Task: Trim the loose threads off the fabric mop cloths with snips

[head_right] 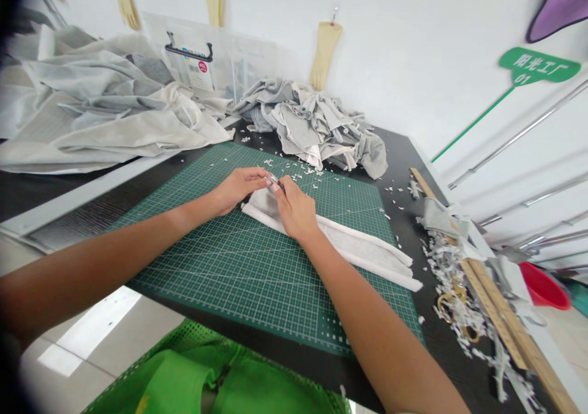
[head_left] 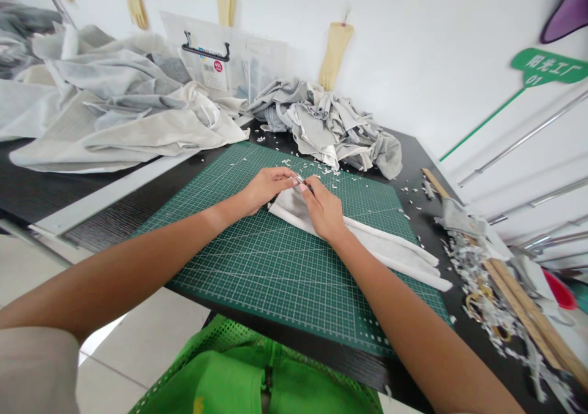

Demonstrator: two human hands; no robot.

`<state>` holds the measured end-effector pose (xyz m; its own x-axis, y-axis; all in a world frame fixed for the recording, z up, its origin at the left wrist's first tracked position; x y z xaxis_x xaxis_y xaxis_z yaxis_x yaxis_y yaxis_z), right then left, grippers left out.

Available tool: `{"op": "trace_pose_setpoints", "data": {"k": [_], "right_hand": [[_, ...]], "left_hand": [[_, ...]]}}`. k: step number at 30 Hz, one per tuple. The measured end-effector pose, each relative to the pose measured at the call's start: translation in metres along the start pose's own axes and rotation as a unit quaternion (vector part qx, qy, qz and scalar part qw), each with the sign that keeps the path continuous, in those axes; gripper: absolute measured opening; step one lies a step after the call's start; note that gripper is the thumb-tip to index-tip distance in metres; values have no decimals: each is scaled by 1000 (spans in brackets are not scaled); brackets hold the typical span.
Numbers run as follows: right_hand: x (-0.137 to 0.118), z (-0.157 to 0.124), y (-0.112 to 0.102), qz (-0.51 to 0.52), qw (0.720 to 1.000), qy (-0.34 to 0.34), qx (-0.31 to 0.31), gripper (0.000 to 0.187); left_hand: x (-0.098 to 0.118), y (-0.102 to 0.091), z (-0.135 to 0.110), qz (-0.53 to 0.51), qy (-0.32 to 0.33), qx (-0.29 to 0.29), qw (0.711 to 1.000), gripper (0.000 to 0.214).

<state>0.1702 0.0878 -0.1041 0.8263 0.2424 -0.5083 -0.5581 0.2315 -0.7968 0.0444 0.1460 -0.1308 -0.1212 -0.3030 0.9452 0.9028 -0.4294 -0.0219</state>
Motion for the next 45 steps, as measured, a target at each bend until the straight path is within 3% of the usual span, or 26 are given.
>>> {"op": "trace_pose_setpoints", "data": {"k": [25, 45], "right_hand": [[-11, -6, -14, 37, 999, 11, 7, 35], [-7, -4, -11, 20, 1000, 3, 7, 37]], "left_hand": [[19, 8, -2, -51, 5, -5, 999, 32], [7, 7, -3, -46, -7, -18, 999, 33]]}}
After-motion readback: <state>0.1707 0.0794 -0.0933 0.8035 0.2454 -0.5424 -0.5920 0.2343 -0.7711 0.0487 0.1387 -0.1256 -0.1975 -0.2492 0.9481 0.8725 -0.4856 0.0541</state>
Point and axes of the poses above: each hand's wrist, its own z-axis towards the middle knuckle, its own y-axis out of the palm, x = y × z, the point moved 9 cm from there along z, towards the middle knuckle, and after that the axes turned 6 degrees about y, right-handed, at the moved point
